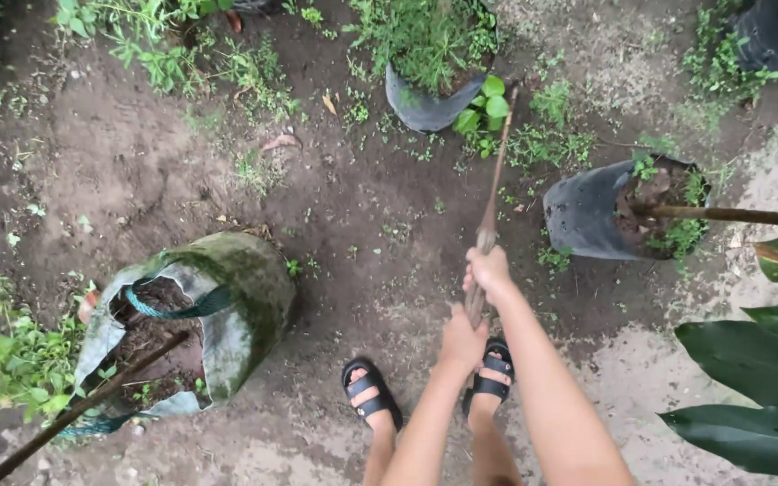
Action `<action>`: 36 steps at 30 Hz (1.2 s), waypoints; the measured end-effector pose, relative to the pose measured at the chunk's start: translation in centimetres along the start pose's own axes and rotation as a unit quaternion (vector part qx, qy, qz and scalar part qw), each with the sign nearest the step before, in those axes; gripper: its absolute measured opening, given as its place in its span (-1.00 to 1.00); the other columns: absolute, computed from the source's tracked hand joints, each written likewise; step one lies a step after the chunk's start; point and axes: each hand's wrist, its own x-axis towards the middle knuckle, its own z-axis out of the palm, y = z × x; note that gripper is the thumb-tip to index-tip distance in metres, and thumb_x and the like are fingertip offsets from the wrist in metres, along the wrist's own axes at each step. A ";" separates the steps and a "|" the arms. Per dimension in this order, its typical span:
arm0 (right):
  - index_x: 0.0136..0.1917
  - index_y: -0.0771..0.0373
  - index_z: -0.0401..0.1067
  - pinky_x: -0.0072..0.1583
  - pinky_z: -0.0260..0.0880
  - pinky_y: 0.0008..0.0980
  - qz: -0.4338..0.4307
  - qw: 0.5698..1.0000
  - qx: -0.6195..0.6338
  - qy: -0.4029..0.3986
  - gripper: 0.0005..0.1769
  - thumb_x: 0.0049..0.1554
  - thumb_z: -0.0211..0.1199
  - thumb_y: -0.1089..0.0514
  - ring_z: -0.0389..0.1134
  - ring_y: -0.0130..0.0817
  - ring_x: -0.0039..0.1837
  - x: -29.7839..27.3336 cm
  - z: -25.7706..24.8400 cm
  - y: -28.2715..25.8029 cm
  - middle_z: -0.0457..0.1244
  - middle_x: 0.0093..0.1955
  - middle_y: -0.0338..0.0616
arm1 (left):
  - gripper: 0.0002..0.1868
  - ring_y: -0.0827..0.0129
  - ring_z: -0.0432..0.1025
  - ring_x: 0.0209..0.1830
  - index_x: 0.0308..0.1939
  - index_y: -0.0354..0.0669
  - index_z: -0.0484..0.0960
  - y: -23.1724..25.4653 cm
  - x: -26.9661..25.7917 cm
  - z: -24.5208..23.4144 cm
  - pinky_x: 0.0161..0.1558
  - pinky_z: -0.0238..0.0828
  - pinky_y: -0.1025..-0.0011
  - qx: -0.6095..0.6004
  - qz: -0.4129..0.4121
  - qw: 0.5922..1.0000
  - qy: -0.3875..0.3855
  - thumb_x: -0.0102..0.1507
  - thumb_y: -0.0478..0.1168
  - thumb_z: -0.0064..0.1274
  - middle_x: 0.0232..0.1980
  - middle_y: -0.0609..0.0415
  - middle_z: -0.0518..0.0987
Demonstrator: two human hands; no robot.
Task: Clear weeds and debris from around potted plants using a garden tool
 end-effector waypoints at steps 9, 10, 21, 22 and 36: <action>-0.03 0.37 0.32 -0.44 0.51 -0.12 0.007 0.997 -0.071 -0.037 -0.76 0.03 0.20 0.24 0.30 -0.22 -0.47 -8.5 -6.6 2.7 0.23 -0.41 0.02 | -0.34 -0.10 0.64 -0.39 0.48 -0.24 0.17 -1.0 -8.3 6.1 -0.64 0.65 0.28 -0.075 -0.048 0.996 0.032 0.39 0.00 -0.03 -0.03 -0.46 0.65; -0.06 0.36 0.34 -0.45 0.49 -0.13 -0.006 0.996 -0.086 -0.027 -0.78 0.02 0.21 0.24 0.30 -0.21 -0.49 -9.8 -7.5 2.3 0.23 -0.44 0.02 | -0.34 -0.01 0.64 -0.21 0.48 -0.09 0.23 0.3 -10.2 5.4 -0.28 0.60 0.12 0.012 -0.077 0.997 0.016 0.38 0.12 -0.08 -0.26 -0.16 0.66; -0.37 0.14 0.23 -0.30 0.24 -0.37 -0.150 0.986 -0.042 0.052 -0.86 0.02 0.06 0.18 0.13 -0.38 -0.55 -12.6 -9.0 -12.2 0.13 -0.60 -0.21 | -0.75 -0.42 0.51 -0.25 0.02 -0.13 0.33 5.7 -5.9 3.9 -0.27 0.37 -0.10 -0.028 0.164 0.985 0.042 0.36 -0.14 -0.02 -0.24 -0.37 0.63; -0.24 0.12 0.14 -0.40 0.14 -0.37 -0.135 0.989 0.046 0.043 -0.83 0.10 0.10 0.18 0.08 -0.41 -0.55 -10.9 -8.5 -12.0 0.07 -0.54 -0.24 | -0.73 -0.44 0.51 -0.24 0.06 -0.15 0.29 6.9 -5.7 2.7 -0.22 0.40 -0.19 0.011 0.151 0.988 0.035 0.38 -0.14 -0.04 -0.20 -0.39 0.62; -0.42 0.27 0.20 -0.49 0.25 -0.23 -0.004 0.993 0.030 -0.113 -0.81 -0.01 0.12 0.30 0.13 -0.31 -0.55 -9.6 -3.7 -4.7 0.05 -0.54 -0.15 | -0.70 -0.42 0.51 -0.10 0.09 -0.09 0.26 0.4 -5.2 3.2 -0.06 0.40 -0.20 0.065 -0.014 0.995 0.081 0.39 -0.10 -0.04 -0.16 -0.35 0.63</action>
